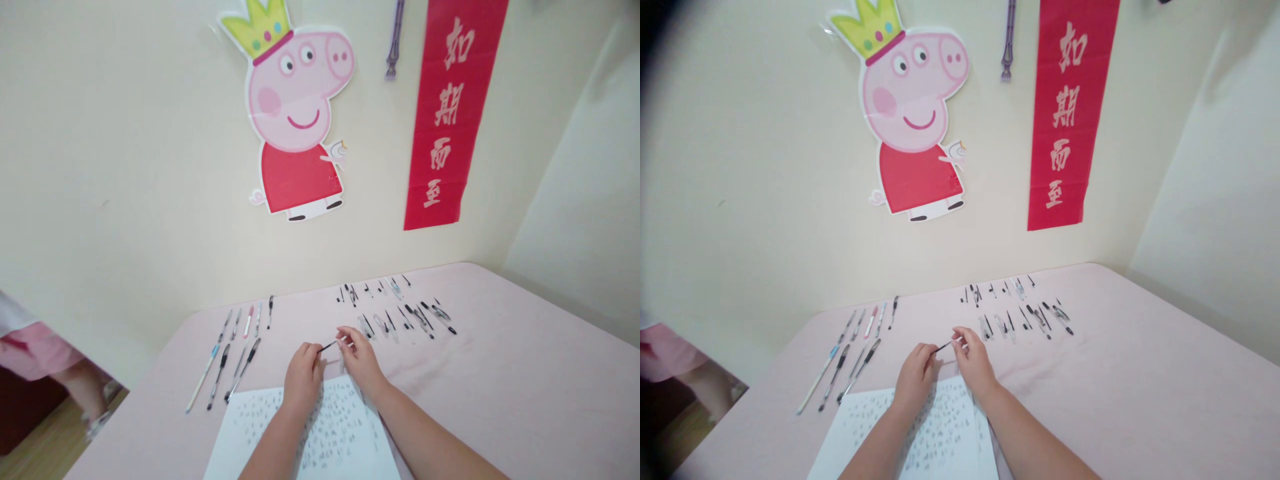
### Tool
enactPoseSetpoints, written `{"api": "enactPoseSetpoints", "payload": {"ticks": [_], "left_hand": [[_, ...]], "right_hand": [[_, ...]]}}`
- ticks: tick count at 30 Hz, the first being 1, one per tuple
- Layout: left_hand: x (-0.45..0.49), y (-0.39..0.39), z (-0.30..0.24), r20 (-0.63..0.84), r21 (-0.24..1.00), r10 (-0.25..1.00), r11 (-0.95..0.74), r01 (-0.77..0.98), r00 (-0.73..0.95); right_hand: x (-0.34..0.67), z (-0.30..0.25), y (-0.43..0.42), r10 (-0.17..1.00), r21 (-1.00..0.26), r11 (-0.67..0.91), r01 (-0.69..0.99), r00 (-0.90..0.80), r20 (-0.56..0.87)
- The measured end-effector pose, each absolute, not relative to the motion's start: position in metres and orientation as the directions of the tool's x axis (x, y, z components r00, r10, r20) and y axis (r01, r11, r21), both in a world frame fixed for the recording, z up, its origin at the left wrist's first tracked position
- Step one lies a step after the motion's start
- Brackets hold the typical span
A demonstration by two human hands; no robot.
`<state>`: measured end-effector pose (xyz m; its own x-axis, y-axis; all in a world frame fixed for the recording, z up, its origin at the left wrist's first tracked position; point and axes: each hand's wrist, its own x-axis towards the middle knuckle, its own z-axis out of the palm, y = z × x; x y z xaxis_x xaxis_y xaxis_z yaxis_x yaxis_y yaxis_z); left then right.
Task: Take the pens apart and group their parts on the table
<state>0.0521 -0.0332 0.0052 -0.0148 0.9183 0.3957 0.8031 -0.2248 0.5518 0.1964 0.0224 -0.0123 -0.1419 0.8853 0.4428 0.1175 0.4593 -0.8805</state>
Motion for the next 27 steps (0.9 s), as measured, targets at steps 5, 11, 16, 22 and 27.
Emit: {"api": "enactPoseSetpoints", "payload": {"ticks": [5, 11, 16, 22, 27], "left_hand": [[0.053, -0.033, 0.006, 0.392, 0.549, 0.92, -0.237, 0.802, 0.003], [0.052, -0.034, 0.005, 0.399, 0.541, 0.917, -0.217, 0.813, -0.021], [0.05, -0.033, 0.005, 0.414, 0.555, 0.906, -0.177, 0.813, -0.086], [0.048, -0.031, 0.0, 0.446, 0.583, 0.885, -0.174, 0.793, -0.134], [0.047, -0.03, -0.003, 0.459, 0.602, 0.87, -0.156, 0.783, -0.18]], "right_hand": [[0.196, -0.014, 0.026, 0.908, -0.909, 0.412, 0.058, -0.106, 0.405], [0.201, -0.017, 0.029, 0.916, -0.915, 0.401, 0.037, -0.022, 0.4], [0.202, -0.019, 0.029, 0.91, -0.9, 0.412, 0.141, -0.012, 0.414], [0.197, -0.016, 0.019, 0.867, -0.812, 0.493, 0.313, -0.255, 0.428], [0.195, -0.012, 0.012, 0.838, -0.747, 0.537, 0.392, -0.347, 0.42]]}}
